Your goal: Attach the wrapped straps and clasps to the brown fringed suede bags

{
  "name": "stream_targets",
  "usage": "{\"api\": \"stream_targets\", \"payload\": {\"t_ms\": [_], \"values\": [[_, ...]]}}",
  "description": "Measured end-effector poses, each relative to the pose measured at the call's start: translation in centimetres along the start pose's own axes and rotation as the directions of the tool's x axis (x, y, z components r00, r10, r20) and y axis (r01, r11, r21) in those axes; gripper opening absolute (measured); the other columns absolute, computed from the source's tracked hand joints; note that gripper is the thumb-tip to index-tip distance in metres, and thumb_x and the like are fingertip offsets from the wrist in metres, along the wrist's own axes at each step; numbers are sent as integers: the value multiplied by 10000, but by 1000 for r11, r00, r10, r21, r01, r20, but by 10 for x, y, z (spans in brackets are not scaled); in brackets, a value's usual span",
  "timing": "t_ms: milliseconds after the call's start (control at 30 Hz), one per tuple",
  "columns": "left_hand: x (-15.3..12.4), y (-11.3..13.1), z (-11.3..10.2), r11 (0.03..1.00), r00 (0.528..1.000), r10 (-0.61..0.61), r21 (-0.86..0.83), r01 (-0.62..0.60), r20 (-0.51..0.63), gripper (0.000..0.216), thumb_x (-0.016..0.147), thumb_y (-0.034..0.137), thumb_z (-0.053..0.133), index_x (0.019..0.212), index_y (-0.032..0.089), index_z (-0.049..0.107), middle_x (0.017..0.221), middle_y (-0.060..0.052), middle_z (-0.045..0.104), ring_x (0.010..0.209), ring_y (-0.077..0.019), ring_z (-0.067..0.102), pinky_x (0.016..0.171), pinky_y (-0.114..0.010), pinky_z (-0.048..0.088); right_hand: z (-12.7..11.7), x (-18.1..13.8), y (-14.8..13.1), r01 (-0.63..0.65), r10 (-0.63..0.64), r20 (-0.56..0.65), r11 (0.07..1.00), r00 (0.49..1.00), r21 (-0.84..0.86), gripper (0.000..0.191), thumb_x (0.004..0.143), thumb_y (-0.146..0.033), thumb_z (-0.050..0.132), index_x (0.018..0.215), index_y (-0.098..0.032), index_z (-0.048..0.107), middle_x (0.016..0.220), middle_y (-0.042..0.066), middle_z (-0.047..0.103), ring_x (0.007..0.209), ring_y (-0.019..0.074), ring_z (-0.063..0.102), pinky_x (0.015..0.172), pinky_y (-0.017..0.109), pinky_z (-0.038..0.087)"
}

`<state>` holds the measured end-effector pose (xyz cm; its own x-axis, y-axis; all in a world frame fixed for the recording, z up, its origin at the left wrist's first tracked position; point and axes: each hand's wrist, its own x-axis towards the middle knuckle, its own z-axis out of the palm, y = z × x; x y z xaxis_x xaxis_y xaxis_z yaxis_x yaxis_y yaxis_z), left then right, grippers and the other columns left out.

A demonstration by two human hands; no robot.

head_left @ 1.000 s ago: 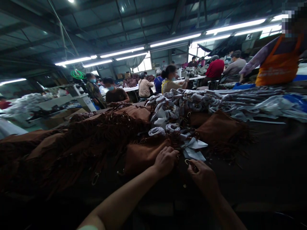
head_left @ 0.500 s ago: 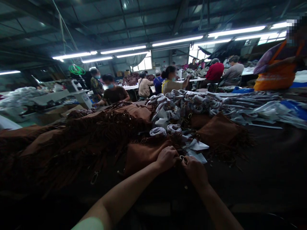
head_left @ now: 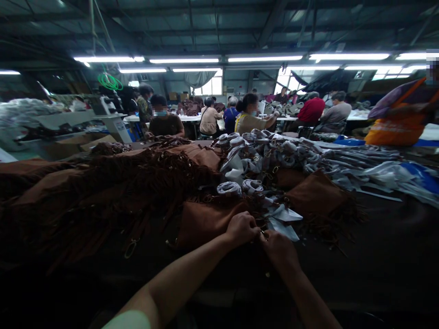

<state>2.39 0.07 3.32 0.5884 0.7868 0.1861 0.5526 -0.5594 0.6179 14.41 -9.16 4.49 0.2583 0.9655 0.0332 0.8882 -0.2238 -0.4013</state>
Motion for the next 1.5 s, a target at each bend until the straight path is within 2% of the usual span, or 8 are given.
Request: {"api": "stream_targets", "payload": {"t_ms": [200,400,567,700,867,1133,1267,1500], "values": [[-13,0,-37,996,1000,15,-82,-16,-14,238,794,370,611,961,208,664,983,-27,601,856,-156,584,747,-255,476,-13,-1,21,33,-40,126,998,991,59,305,857,-412,450,883,-241,701,813,54,692,753,195,639,605,270,373],[-113,-29,-71,959,979,126,271,-79,-160,522,704,271,736,1187,230,543,1231,-62,513,1184,-251,447,1012,-389,400,-13,-8,46,97,-98,-98,995,990,-14,338,849,-467,487,1049,-241,638,1030,59,637,862,209,621,692,303,436],[-150,-77,-75,835,960,184,548,-40,-210,562,793,189,642,1316,261,449,1330,-83,453,1246,-272,404,1022,-435,390,-10,-5,10,395,-389,-153,919,908,7,181,866,-345,516,939,-261,659,970,24,638,942,193,582,790,308,446],[-133,-99,-86,703,929,371,659,-266,-21,360,901,160,461,1259,156,500,1202,-107,567,1118,-235,512,961,-387,429,7,-2,-36,550,-548,-171,834,819,-42,257,789,-327,630,1032,-245,640,1070,53,621,1041,227,531,875,348,442],[-96,-71,-128,760,958,285,600,-249,36,215,915,224,440,944,137,635,876,-81,636,864,-193,588,798,-306,465,20,7,-90,644,-667,-113,742,736,-185,534,773,-217,627,1289,-208,488,1279,117,541,1172,262,470,974,390,373],[-70,-12,-231,924,995,102,370,-97,5,551,634,381,730,1146,226,598,993,-17,661,892,-203,606,694,-235,405,-93,67,-117,606,-605,187,793,774,61,251,757,-326,600,925,-162,691,742,10,668,684,156,585,587,223,367],[-44,4,-242,936,994,112,337,-99,-19,238,683,328,666,852,165,701,708,-1,644,687,-157,580,574,-228,331,-128,85,-122,559,-647,362,763,671,325,404,663,-354,688,993,-123,667,831,8,672,732,148,577,623,215,411],[-6,65,-243,956,980,187,216,-197,66,251,659,334,693,799,126,704,633,24,601,628,-122,534,597,-217,345,-149,69,-120,596,-715,303,695,630,402,480,562,-389,771,942,-116,663,804,-29,633,745,140,555,652,216,428]]}}
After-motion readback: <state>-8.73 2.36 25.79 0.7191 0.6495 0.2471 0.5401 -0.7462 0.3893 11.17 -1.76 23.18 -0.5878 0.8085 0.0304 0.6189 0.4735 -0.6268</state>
